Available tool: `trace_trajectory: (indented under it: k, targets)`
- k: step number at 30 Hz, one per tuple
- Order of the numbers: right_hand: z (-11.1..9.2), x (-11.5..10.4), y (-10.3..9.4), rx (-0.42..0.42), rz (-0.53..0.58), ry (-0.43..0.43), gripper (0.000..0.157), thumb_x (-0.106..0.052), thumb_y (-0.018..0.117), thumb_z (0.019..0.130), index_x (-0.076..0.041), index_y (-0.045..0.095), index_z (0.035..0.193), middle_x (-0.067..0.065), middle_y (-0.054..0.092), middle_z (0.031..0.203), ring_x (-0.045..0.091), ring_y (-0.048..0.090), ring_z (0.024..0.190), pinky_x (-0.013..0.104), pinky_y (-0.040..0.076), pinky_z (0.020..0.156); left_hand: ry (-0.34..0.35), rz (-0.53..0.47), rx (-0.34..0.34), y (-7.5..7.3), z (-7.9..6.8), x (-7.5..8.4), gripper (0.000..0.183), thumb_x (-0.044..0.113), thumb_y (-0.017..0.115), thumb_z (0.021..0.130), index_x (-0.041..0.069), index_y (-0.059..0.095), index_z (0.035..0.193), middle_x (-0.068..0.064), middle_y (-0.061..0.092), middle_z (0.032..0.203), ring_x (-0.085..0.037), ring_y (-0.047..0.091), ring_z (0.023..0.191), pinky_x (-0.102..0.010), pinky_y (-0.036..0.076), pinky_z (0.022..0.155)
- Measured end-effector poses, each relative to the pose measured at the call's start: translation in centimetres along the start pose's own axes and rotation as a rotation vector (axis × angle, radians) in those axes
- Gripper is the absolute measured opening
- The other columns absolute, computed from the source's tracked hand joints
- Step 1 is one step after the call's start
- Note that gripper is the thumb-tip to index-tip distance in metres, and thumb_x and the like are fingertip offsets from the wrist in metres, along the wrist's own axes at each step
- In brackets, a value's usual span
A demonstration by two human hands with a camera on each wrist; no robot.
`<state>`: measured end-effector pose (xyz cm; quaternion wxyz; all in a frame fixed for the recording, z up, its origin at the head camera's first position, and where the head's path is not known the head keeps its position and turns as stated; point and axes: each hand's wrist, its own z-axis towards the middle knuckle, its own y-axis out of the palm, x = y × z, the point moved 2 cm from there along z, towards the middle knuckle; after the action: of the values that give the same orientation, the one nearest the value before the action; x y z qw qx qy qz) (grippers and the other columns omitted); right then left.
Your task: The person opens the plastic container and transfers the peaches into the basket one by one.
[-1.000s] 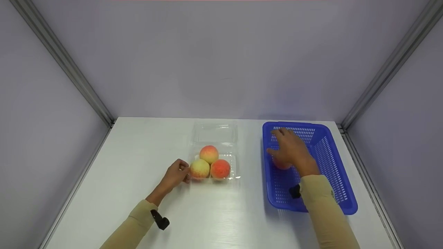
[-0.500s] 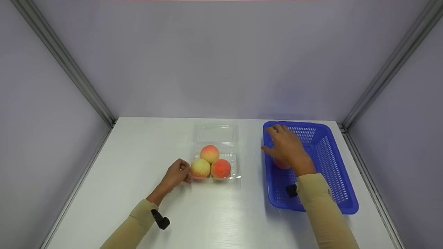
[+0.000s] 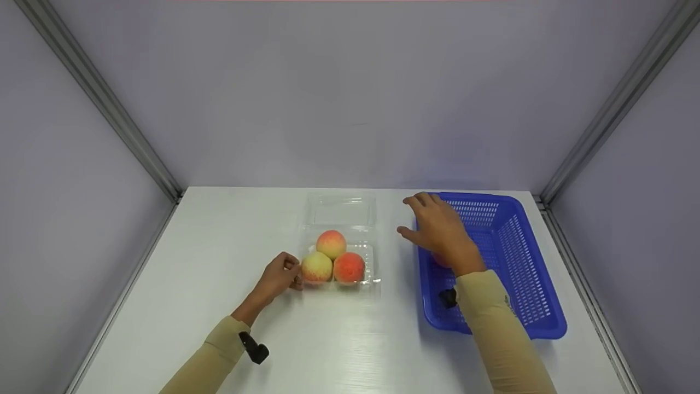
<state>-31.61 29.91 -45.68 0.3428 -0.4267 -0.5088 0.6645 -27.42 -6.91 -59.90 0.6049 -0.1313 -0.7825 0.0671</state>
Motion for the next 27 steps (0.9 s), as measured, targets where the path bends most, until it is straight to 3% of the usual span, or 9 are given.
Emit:
trace_trajectory:
  k: [11,16,27]
  targets:
    - [0.8,-1.6,0.3,0.045,0.003,-0.062,0.064,-0.04,0.08,0.094,-0.007,0.059,0.144,0.019,0.061,0.144,0.044,0.058,0.133,0.065,0.051,0.109,-0.007,0.007,0.003,0.0,0.0,0.0,0.013,0.009,0.056,0.107,-0.001,0.052,0.115,-0.015,0.063,0.1,-0.016,0.071,0.069,-0.037,0.067,0.071]
    - [0.9,-2.3,0.2,0.06,0.015,-0.076,0.063,-0.039,0.08,0.093,-0.006,0.06,0.143,0.019,0.061,0.144,0.044,0.058,0.133,0.065,0.052,0.107,0.029,-0.014,-0.01,0.1,-0.2,0.0,0.011,0.005,0.053,0.106,-0.003,0.052,0.114,-0.017,0.064,0.098,-0.016,0.07,0.07,-0.034,0.066,0.068]
    - [1.3,-3.7,0.1,0.02,0.017,-0.052,0.066,-0.043,0.079,0.094,-0.01,0.057,0.147,0.017,0.058,0.149,0.042,0.056,0.137,0.064,0.05,0.112,0.028,-0.027,-0.011,0.1,-0.2,0.0,0.014,0.003,0.052,0.104,-0.004,0.052,0.117,-0.018,0.063,0.099,-0.016,0.07,0.066,-0.036,0.066,0.068]
